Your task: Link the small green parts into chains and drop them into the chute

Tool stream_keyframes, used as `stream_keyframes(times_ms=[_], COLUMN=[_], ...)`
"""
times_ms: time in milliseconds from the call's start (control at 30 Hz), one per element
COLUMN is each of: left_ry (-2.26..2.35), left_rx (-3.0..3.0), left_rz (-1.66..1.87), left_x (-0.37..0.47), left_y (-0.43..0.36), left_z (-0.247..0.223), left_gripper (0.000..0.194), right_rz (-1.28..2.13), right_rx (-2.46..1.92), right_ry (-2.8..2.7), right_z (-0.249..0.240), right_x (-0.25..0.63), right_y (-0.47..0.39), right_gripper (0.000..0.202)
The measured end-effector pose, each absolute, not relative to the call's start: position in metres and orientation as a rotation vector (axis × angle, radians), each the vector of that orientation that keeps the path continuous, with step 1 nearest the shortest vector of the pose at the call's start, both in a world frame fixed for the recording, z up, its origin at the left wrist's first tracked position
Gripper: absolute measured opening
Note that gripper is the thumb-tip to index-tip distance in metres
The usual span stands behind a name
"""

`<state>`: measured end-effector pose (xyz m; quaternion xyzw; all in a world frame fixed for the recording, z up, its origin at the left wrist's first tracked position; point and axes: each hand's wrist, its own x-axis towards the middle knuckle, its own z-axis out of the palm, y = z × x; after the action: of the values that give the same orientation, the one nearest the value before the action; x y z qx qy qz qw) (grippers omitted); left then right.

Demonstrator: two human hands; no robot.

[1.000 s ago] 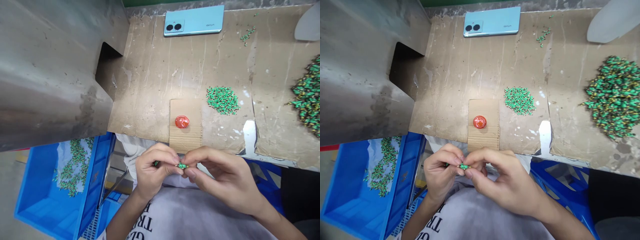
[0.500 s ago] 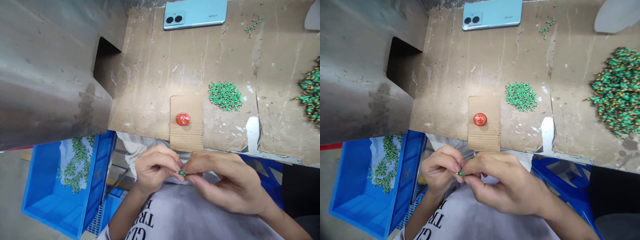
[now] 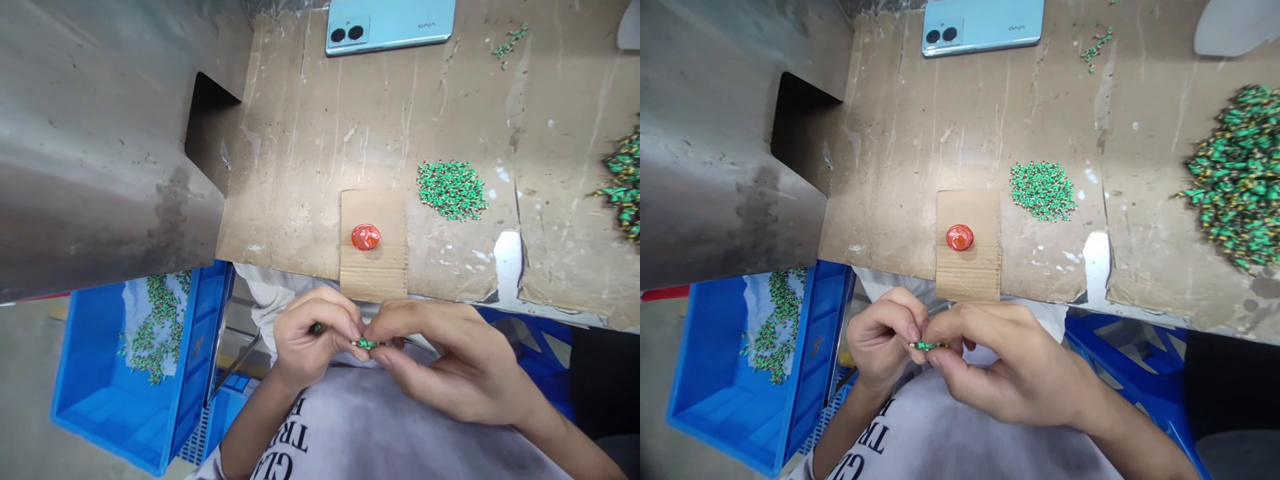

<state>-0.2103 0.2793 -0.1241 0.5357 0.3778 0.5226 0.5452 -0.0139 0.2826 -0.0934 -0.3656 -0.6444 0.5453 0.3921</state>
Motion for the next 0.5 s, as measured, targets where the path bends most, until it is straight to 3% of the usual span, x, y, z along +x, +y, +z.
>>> stream_keyframes(times_ms=[500], left_ry=[0.840], left_rx=[1.305], left_rz=[1.285], left_x=[-0.2098], left_y=[0.2791], left_z=[-0.1269], left_gripper=[0.018], right_rz=[1.383], right_rx=[-0.931], right_ry=[-1.626], right_z=[-0.0962], right_x=[-0.0130], right_y=[0.2823], right_gripper=[0.018])
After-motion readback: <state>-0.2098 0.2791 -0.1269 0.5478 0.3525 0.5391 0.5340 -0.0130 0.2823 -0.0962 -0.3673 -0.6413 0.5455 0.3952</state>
